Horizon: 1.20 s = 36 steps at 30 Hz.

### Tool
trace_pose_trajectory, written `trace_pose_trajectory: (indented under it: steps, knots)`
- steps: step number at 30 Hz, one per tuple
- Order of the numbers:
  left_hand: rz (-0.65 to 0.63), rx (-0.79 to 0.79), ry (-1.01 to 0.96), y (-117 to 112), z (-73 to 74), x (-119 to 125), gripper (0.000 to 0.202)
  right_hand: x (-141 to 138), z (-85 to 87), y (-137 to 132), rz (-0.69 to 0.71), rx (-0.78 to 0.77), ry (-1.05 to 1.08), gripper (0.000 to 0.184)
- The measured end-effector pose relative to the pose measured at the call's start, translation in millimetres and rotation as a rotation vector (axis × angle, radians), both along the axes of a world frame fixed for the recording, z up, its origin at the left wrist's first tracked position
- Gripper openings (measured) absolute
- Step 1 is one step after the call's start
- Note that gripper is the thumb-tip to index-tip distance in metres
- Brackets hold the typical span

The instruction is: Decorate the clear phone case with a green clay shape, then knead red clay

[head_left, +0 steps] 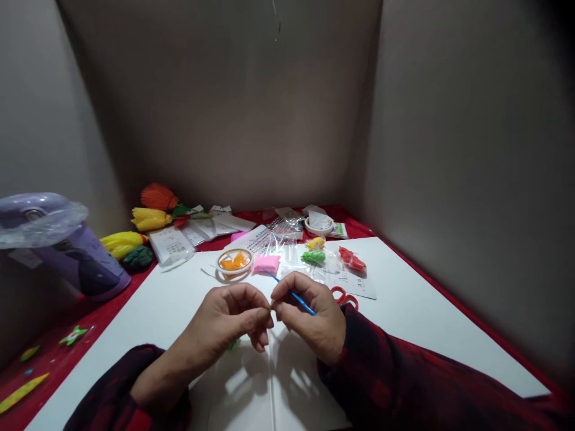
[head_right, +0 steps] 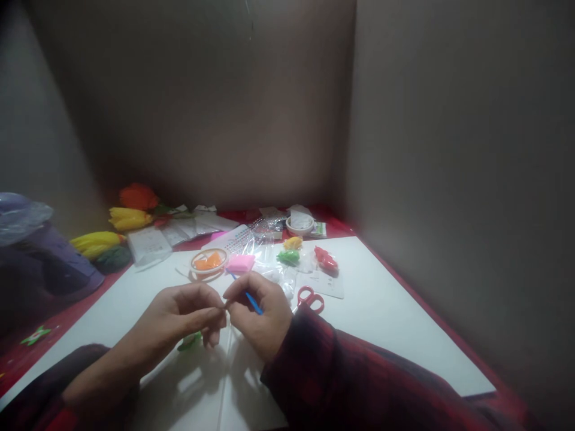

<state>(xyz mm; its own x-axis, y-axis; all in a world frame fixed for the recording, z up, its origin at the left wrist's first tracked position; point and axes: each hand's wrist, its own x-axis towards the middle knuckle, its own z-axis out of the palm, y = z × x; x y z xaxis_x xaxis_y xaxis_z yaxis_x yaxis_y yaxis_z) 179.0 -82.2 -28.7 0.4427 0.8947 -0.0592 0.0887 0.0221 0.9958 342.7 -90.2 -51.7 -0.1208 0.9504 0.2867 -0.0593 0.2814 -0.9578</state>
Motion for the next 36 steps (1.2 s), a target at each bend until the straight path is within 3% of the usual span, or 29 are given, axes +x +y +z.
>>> trace_pose_trajectory:
  steps: [9,15,25,36]
  knots:
    - [-0.051,-0.072,-0.122,4.0,-8.0,-5.2,0.015,7.0,-3.6,3.6,-0.231,0.213,-0.184,0.008]
    - [-0.061,-0.107,-0.144,4.3,-7.7,-4.8,0.017,8.3,-5.3,7.7,-0.356,0.238,-0.243,0.014]
    - [-0.077,-0.082,-0.108,5.5,-10.0,-5.7,0.019,1.9,-5.0,-9.4,-0.171,0.576,-0.243,0.015]
    - [-0.057,-0.088,-0.062,2.8,-6.4,-3.5,0.020,1.8,-8.4,-7.9,-0.150,0.648,-0.315,0.013]
